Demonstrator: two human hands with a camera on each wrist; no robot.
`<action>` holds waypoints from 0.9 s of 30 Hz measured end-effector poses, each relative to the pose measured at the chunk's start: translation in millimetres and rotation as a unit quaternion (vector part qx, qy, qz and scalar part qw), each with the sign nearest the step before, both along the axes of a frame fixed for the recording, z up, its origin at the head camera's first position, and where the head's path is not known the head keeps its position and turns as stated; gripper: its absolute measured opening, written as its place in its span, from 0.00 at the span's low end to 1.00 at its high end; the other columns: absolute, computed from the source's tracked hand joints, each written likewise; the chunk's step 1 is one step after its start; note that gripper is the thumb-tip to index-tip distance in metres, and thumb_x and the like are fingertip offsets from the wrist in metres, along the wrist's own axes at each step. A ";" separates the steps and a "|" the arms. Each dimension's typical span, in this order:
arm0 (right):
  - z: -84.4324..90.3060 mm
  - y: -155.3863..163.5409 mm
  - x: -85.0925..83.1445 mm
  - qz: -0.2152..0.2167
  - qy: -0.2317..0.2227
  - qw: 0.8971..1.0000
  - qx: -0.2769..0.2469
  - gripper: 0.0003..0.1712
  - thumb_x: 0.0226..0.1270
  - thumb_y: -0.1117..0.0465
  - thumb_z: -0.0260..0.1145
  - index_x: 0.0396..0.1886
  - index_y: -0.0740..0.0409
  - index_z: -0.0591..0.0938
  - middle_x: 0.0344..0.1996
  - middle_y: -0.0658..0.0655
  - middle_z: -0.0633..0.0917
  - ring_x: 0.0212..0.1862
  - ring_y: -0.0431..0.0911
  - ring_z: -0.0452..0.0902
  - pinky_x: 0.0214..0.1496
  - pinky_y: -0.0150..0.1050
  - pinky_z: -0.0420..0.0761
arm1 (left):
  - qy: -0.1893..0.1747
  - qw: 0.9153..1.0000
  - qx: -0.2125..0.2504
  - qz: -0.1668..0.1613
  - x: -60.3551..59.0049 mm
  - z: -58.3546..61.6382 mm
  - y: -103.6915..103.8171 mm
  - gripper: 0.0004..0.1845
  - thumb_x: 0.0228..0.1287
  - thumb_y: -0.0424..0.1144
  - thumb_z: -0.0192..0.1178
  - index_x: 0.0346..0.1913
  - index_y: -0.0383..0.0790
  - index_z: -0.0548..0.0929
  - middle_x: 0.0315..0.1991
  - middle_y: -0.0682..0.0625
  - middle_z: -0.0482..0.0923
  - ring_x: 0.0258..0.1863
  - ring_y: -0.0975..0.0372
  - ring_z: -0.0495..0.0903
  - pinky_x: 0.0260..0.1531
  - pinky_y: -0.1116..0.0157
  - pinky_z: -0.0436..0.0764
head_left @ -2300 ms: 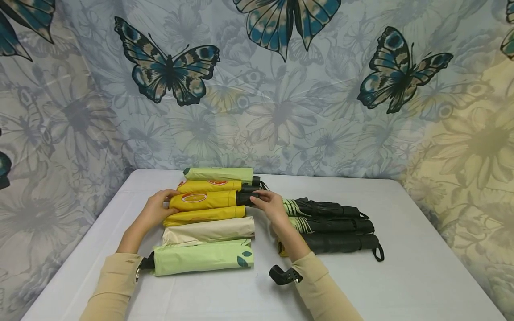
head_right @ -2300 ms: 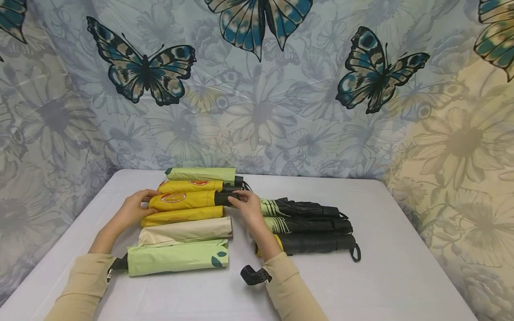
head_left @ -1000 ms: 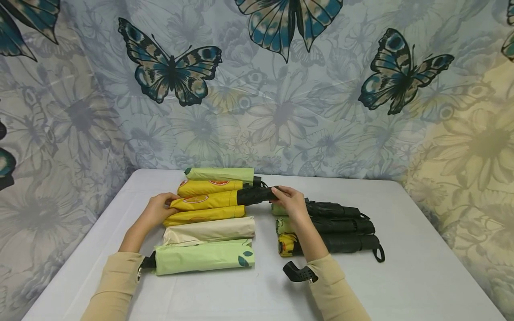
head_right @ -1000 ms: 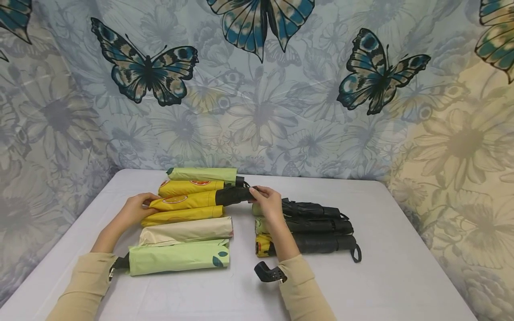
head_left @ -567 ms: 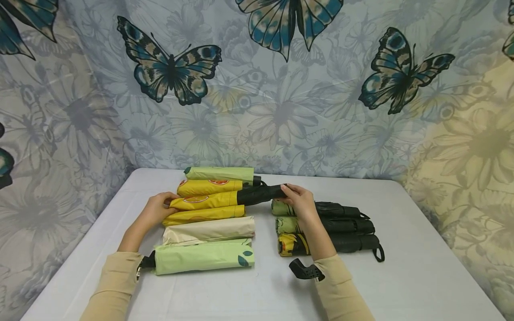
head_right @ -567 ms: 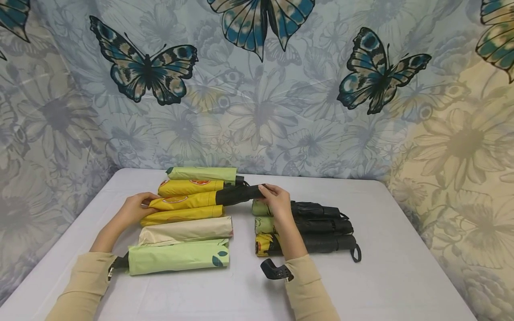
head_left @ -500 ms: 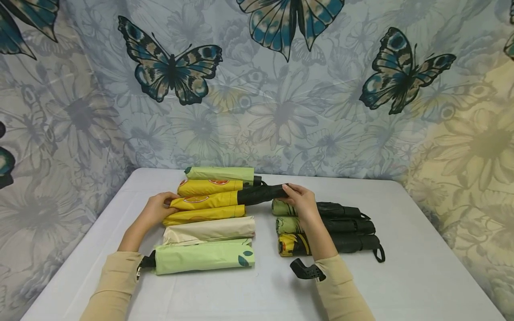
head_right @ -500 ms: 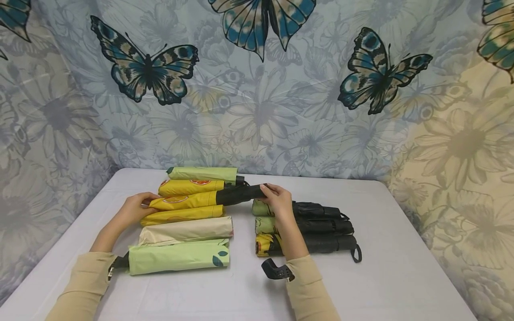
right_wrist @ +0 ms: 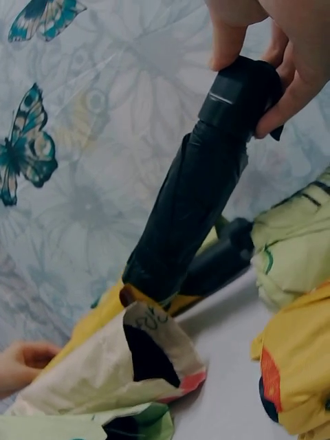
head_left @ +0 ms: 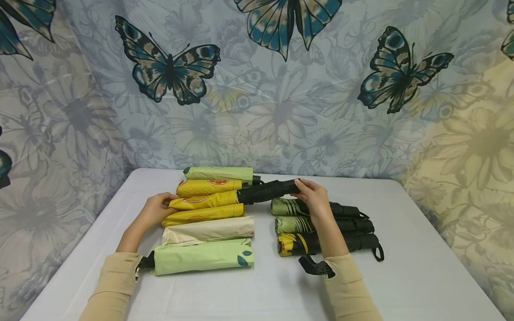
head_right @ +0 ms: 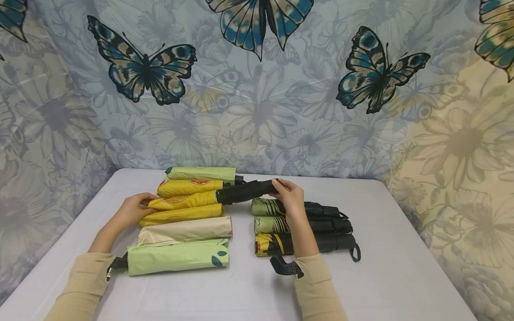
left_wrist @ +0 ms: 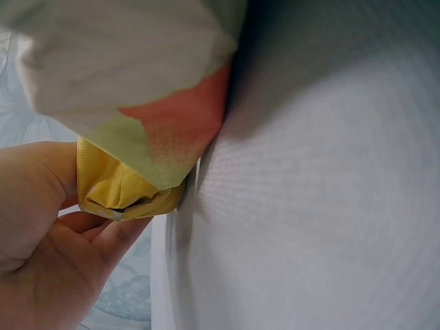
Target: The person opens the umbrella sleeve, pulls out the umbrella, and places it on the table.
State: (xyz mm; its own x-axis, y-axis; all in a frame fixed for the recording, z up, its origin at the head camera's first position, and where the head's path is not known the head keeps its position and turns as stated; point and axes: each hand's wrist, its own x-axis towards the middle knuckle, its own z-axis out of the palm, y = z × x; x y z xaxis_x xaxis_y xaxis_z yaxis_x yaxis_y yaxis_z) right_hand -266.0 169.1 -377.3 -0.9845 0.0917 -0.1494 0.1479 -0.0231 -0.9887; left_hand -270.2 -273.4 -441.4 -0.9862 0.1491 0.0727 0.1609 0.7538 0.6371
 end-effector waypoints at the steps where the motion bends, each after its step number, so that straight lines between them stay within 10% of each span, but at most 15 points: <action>1: 1.1 2.0 -0.1 -0.003 0.002 1.000 -0.001 0.35 0.73 0.53 0.60 0.73 0.63 0.64 0.70 0.63 0.68 0.34 0.33 0.83 0.73 0.41 0.69 | 0.000 1.000 0.000 0.000 0.0 -0.1 -0.2 0.19 0.60 0.29 0.65 0.54 0.27 0.79 0.48 0.30 0.80 0.45 0.42 0.83 0.42 0.53 0.86; 27: 17.3 47.7 -1.2 -0.042 0.020 0.999 -0.016 0.38 0.73 0.51 0.58 0.74 0.66 0.60 0.76 0.62 0.55 0.34 0.29 0.83 0.71 0.37 0.72 | -0.004 1.000 0.004 0.002 0.5 1.8 0.5 0.19 0.61 0.30 0.65 0.55 0.27 0.79 0.49 0.29 0.80 0.46 0.42 0.83 0.43 0.55 0.86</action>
